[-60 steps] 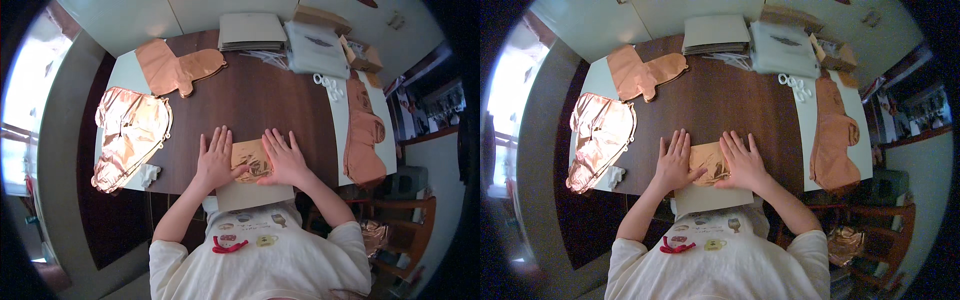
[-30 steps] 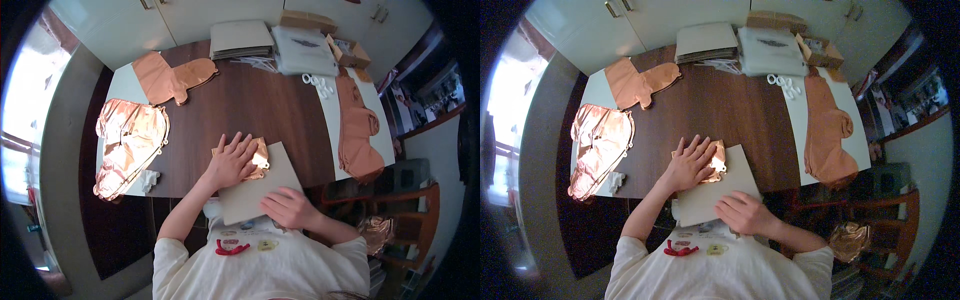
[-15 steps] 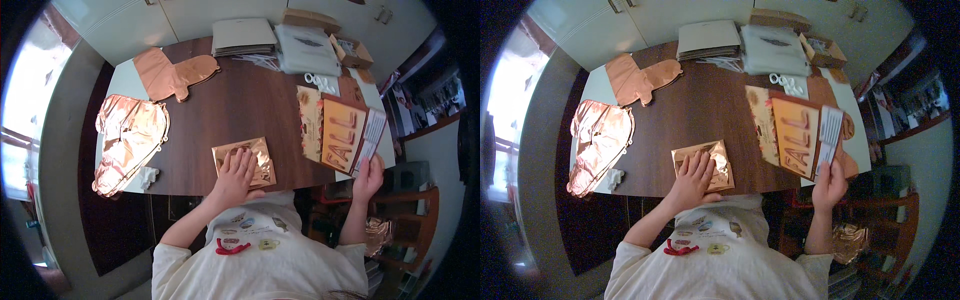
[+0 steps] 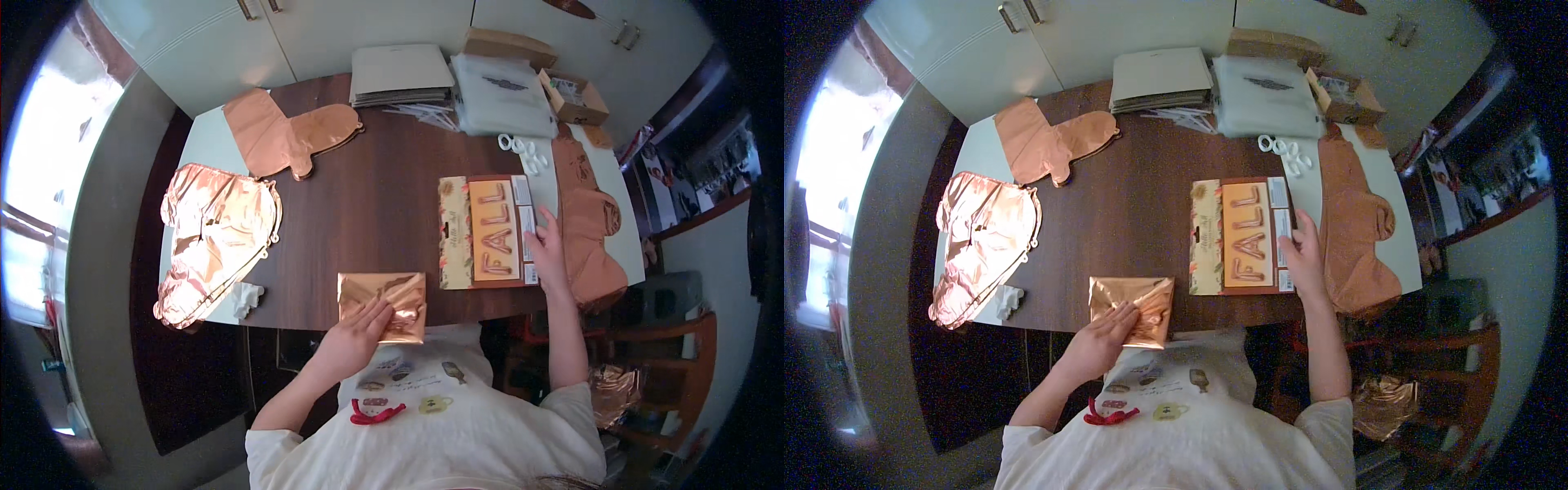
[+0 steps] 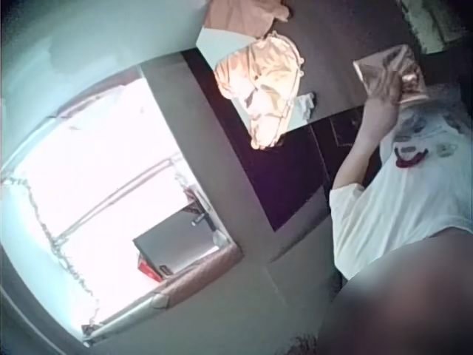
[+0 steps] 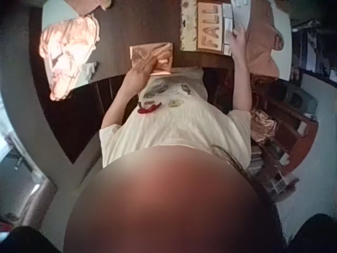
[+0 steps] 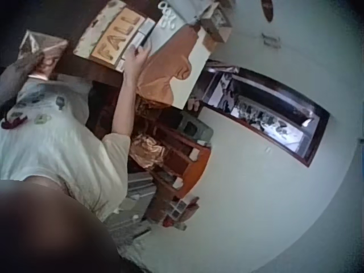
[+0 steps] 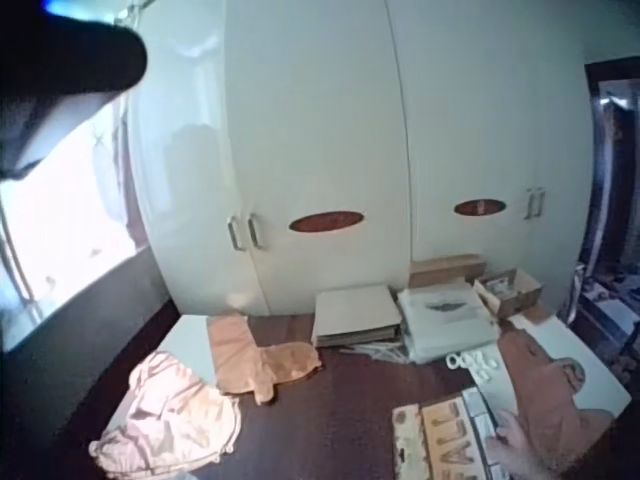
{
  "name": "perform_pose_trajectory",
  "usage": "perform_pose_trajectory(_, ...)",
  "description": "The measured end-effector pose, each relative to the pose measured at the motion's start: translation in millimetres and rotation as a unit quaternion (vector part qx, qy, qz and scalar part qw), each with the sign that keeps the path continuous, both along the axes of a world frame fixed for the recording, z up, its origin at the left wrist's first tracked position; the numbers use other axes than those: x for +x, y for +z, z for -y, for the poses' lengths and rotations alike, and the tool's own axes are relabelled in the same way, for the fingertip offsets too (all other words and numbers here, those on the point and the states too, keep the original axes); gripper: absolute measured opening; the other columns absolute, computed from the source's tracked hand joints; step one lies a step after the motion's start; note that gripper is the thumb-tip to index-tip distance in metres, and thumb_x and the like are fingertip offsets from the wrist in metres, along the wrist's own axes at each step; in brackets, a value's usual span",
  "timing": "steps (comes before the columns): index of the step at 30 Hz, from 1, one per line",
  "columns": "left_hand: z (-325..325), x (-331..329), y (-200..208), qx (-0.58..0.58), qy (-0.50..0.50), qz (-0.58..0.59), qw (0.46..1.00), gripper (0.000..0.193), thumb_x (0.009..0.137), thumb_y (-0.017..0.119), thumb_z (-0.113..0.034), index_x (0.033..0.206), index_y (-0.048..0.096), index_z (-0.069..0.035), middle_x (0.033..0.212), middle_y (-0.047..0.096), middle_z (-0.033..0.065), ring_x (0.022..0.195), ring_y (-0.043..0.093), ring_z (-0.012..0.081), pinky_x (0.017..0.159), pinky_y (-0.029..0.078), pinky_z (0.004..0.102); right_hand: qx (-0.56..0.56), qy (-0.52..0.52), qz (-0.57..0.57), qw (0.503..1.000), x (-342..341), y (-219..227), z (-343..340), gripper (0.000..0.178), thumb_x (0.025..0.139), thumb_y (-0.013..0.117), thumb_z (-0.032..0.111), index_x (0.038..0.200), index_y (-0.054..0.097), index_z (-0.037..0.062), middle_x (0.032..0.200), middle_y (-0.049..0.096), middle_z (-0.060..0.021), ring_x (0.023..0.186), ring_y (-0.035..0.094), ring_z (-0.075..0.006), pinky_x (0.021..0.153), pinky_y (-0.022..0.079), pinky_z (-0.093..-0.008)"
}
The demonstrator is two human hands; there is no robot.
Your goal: Folding foil balloons and inserting them into plastic sleeves with cardboard backings.
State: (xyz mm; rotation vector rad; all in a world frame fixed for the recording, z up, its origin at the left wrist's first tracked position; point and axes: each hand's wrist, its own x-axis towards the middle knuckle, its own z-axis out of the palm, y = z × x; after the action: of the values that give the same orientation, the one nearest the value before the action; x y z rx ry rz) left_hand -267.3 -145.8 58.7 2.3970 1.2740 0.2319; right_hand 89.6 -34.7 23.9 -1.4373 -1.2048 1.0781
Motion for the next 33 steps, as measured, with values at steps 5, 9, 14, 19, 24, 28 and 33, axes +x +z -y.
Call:
perform_pose_trajectory(5,-0.9,-32.4,41.5,-0.163,0.161,0.221,0.948,0.027,0.088,0.052,-0.001,0.114,0.055,0.001,0.094,0.065,0.0177,0.091,0.063,0.0249,0.079,0.048,0.033,0.145,-0.026,0.111,0.983,-19.9,75.4,9.3,0.045,0.088,0.053,0.002,0.132,0.041,0.0004,0.099,0.064,-0.0071,0.086,0.06,-0.0123,0.077,0.047,-0.0255)
perform_pose_trajectory(9,-1.3,-64.7,26.2,-0.296,0.381,0.532,0.695,0.021,0.092,0.049,-0.008,0.108,0.058,0.002,0.1,0.063,0.0112,0.091,0.062,0.0186,0.08,0.05,0.0307,0.349,0.098,0.54,0.76,-81.6,132.2,29.9,0.045,0.083,0.055,0.006,0.127,0.049,0.0042,0.108,0.062,-0.0111,0.078,0.064,-0.0214,0.059,0.054,-0.0333)
perform_pose_trajectory(14,-22.4,-68.3,33.3,-0.301,0.373,0.682,0.552,0.034,0.095,0.047,-0.018,0.122,0.047,0.002,0.114,0.059,0.0134,0.1,0.061,0.0249,0.084,0.052,0.0388,0.245,0.267,0.613,0.702,-170.3,71.0,50.0,0.046,0.076,0.056,0.008,0.12,0.052,-0.0018,0.109,0.061,-0.0113,0.078,0.062,-0.0189,0.065,0.054,-0.028)
perform_pose_trajectory(19,-30.5,-68.9,8.9,-0.322,0.361,0.713,0.507,0.04,0.095,0.046,-0.023,0.127,0.041,0.0,0.12,0.056,0.0148,0.105,0.059,0.0282,0.088,0.05,0.0431,0.225,0.26,0.599,0.723,-195.6,23.7,48.9,0.04,0.081,0.058,0.016,0.116,0.052,-0.0029,0.108,0.06,-0.014,0.089,0.062,-0.0224,0.075,0.053,-0.0292)
perform_pose_trajectory(24,-39.0,-30.8,-0.5,-0.383,0.386,0.693,0.474,0.044,0.094,0.045,-0.029,0.128,0.041,-0.001,0.12,0.056,0.0154,0.107,0.057,0.0302,0.092,0.047,0.0455,0.2,0.336,0.414,0.822,-135.0,42.5,25.2,0.036,0.084,0.06,0.02,0.113,0.056,-0.0005,0.115,0.058,-0.0158,0.106,0.056,-0.0295,0.089,0.046,-0.0386)
perform_pose_trajectory(28,-48.2,18.7,-7.3,-0.443,0.403,0.674,0.433,0.042,0.096,0.042,-0.03,0.129,0.039,-0.004,0.122,0.053,0.0128,0.109,0.055,0.0289,0.093,0.046,0.0459,0.196,0.244,0.493,0.812,-75.6,31.3,8.9,0.036,0.081,0.062,0.02,0.112,0.059,0.0021,0.123,0.056,-0.0107,0.117,0.048,-0.0269,0.099,0.037,-0.0406)
perform_pose_trajectory(33,-57.9,58.4,-7.7,-0.474,0.413,0.652,0.424,0.04,0.098,0.038,-0.029,0.13,0.039,-0.006,0.125,0.052,0.0116,0.113,0.053,0.0274,0.094,0.045,0.0453,0.151,0.278,0.468,0.825,-63.7,20.5,17.7,0.035,0.081,0.062,0.02,0.111,0.06,0.0027,0.124,0.055,-0.0098,0.116,0.049,-0.0268,0.098,0.037,-0.0401)
